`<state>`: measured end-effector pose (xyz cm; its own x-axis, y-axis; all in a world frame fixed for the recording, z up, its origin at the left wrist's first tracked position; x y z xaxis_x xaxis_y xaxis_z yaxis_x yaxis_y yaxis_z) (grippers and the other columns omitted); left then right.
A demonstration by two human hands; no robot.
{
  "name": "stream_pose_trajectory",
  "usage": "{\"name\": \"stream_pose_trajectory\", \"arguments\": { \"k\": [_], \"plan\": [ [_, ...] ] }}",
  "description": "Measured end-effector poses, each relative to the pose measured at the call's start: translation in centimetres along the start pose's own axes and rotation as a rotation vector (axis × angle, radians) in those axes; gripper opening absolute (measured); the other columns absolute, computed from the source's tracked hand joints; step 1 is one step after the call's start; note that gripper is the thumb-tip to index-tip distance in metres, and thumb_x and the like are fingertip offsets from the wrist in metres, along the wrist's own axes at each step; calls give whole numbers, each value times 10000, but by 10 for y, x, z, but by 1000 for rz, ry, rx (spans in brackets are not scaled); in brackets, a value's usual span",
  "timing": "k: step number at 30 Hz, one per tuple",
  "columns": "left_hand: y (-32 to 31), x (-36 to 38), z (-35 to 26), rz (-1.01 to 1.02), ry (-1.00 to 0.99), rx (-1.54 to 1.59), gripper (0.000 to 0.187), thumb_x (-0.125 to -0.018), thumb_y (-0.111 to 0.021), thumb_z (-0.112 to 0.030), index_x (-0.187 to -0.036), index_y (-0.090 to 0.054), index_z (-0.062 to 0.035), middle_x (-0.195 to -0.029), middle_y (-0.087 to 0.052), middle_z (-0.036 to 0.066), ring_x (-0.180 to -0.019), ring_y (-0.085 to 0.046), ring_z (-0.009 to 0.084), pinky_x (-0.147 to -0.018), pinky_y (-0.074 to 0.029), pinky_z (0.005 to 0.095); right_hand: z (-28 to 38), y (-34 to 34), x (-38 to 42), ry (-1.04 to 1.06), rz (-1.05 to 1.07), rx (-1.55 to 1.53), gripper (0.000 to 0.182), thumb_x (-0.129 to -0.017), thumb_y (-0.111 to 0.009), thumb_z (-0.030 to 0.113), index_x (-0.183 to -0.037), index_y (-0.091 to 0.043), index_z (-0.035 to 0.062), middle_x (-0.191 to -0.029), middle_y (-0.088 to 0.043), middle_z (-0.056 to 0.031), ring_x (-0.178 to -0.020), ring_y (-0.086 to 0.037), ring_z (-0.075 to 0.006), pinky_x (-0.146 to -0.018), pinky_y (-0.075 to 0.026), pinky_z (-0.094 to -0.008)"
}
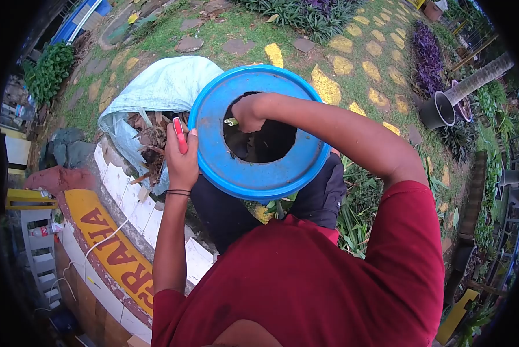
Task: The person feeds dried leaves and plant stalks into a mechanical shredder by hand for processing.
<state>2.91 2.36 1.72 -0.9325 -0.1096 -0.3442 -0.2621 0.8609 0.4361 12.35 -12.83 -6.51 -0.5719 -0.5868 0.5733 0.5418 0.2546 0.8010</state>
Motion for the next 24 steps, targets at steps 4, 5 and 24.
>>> {"name": "stream_pose_trajectory", "arguments": {
  "k": [4,5,24],
  "plan": [
    [0,-1,-4,-5,19,27,217,-954,-621,-120,-946,-443,5,-808,-476,153,-711,-480,296,-697,-430,403,-4,-7,-21,97,-154,-26,286,-832,-607,198,-930,-745,-33,-928,-731,-217,-882,-708,-379,-768,-537,-470],
    [0,0,-3,-2,21,23,217,-954,-621,-120,-946,-443,5,-808,-476,153,-711,-480,296,-697,-430,403,-6,-15,-30,100,-153,-31,286,-832,-607,198,-930,-745,-33,-928,-731,-217,-882,-708,-379,-768,-537,-470],
    [0,0,-2,4,8,1,203,-957,-615,-120,-958,-457,7,-816,-474,148,-719,-475,288,-707,-429,404,2,-16,-11,-34,-35,81,333,-823,-662,185,-1107,-739,30,-1131,-716,-178,-1090,-677,-346,-877,-544,-442]
  ]
}}
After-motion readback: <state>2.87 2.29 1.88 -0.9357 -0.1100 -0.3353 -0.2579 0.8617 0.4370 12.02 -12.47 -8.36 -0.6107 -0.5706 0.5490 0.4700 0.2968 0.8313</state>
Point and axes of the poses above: each hand's wrist, its own x-axis away from the middle knuckle, its own y-axis out of the back of the hand, z = x × y, the point moved 9 cm from there along -x, towards the middle knuckle
